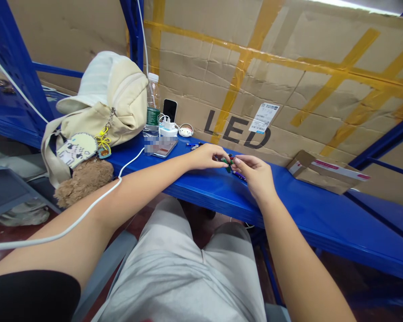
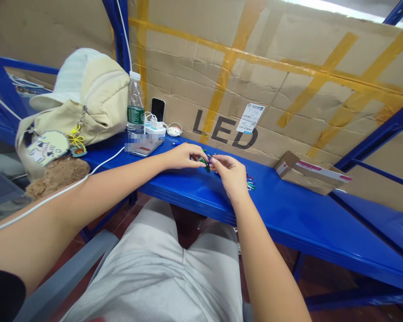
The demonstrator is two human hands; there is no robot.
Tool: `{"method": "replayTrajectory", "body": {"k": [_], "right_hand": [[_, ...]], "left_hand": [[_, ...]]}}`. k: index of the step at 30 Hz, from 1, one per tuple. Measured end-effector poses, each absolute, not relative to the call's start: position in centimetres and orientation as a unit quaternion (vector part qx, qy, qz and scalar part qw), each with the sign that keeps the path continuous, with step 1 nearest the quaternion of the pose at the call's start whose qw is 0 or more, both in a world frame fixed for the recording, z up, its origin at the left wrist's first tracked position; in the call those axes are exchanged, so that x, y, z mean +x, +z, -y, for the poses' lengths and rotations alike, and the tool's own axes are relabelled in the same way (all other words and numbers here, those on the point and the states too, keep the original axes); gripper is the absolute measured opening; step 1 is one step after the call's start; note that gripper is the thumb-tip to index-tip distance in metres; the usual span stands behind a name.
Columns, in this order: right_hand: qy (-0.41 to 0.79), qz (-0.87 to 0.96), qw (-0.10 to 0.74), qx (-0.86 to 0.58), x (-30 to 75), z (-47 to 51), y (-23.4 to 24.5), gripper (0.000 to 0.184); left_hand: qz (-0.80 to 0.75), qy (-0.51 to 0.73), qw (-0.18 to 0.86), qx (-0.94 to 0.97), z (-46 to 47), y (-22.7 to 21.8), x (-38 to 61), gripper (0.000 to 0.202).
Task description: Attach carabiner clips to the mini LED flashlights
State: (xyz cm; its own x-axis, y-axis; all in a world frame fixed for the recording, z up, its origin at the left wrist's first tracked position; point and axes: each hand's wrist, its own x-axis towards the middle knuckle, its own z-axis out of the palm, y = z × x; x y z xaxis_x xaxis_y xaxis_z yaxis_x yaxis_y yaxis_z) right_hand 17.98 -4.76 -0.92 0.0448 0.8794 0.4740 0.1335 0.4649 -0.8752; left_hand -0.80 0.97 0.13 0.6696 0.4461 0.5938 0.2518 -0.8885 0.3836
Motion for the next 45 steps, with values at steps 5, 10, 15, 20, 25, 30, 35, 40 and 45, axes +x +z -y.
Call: {"method": "replayTrajectory", "body": {"k": [5,10,15,20,25,30,35,40,45], "right_hand": [[0.335,0.614,0.582,-0.415,17.7,4.8,-0.7,0.032],[0.357,0.607,0.586,-0.401,17.7,4.7,-0.7,0.035],[0.377,0.599,0.581,-0.402,17.9,4.2,-1.1,0.034],[0.376,0.6,0.579,-0.405,18.0,4.0,-1.4,0.036],[0.35,0.589,0.599,-0.414,18.3,4.2,-1.4,0.033],[0.355,0.588,0.598,-0.414,18.5,4.4,-1.3,0.035],[0.347,0.593,0.597,-0.415,18.8,4.4,-1.4,0.035],[0.347,0.594,0.599,-0.41,18.7,4.5,-1.0,0.035],[0.362,0.582,0.597,-0.417,18.9,4.5,-0.8,0.036]], "left_hand": [[-0.176,0.373,0.158,0.897,-0.9,0.4,-0.8,0.017],[-0.227,0.406,0.266,0.844,-0.4,0.3,-0.5,0.017],[-0.246,0.327,0.209,0.888,-0.9,-0.5,0.1,0.009],[-0.315,0.297,-0.06,0.899,0.0,0.5,0.0,0.021],[-0.544,0.288,-0.122,0.779,3.3,1.4,-2.2,0.057],[-0.483,0.099,-0.056,0.868,3.4,0.6,-3.3,0.051],[-0.44,0.043,0.03,0.897,2.6,2.0,-2.9,0.046],[-0.395,0.227,0.158,0.876,1.9,2.4,-1.3,0.031],[-0.338,0.24,0.146,0.898,1.0,1.7,0.4,0.025]]}}
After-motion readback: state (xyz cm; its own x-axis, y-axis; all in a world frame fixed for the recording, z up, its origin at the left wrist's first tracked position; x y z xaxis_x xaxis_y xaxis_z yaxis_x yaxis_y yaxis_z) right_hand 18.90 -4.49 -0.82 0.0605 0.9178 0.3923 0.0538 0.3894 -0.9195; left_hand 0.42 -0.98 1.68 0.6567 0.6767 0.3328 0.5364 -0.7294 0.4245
